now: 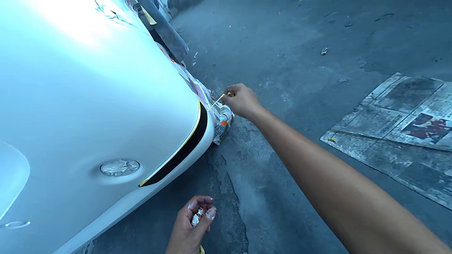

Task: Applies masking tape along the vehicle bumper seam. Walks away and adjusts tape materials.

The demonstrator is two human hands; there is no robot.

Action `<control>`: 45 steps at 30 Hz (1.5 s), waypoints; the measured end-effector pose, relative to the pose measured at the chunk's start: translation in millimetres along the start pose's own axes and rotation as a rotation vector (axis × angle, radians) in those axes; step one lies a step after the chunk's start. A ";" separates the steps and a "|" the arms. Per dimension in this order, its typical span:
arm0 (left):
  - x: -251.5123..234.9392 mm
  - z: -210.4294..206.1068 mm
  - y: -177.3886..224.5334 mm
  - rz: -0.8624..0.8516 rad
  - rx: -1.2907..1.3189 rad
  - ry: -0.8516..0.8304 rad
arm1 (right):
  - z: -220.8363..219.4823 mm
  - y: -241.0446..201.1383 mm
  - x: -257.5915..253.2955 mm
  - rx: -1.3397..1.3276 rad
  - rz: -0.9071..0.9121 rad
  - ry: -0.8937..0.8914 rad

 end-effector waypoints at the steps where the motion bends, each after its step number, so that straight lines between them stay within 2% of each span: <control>1: 0.1 0.3 -0.4 -0.004 -0.005 -0.004 | -3.4 1.7 -4.4 -0.116 -0.042 0.018; 6: 2.6 4.7 -3.4 -0.013 -0.029 -0.033 | -15.4 -13.8 -1.5 -0.702 -0.285 0.010; 10: 5.1 10.3 -4.1 -0.017 -0.051 -0.060 | -15.9 -32.3 0.3 -1.011 -0.331 0.005; 19: 11.8 21.0 -9.2 -0.023 -0.088 -0.069 | 21.2 -69.3 15.4 -1.037 -0.150 0.091; 25: 13.0 22.1 -14.1 -0.023 -0.099 -0.085 | 35.4 -76.1 34.0 -1.046 0.029 0.179; 28: 13.4 20.7 -13.4 -0.024 -0.114 -0.085 | 36.5 -71.6 53.7 -0.905 0.091 0.195; 33: 12.9 21.5 -12.3 -0.040 -0.110 -0.083 | 35.7 -67.4 97.8 -0.279 0.216 0.220; 37: 12.9 22.2 -13.3 -0.050 -0.092 -0.088 | 21.7 -74.8 133.2 0.049 0.268 0.108; 40: 13.3 23.4 -12.8 -0.066 -0.079 -0.087 | 7.0 -77.5 153.7 0.181 0.250 0.054; 45: 15.0 29.2 -0.6 -0.126 -0.013 -0.044 | -15.8 -84.4 186.8 0.245 0.307 0.016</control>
Point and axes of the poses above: each hand's wrist, its own x-axis away from the middle knuckle, its own z-axis out of the back of the hand, y = z × x, the point moved 7 cm from there along -x, towards the middle knuckle, and after that the axes turned 6 degrees about x, right-handed, at the moved point
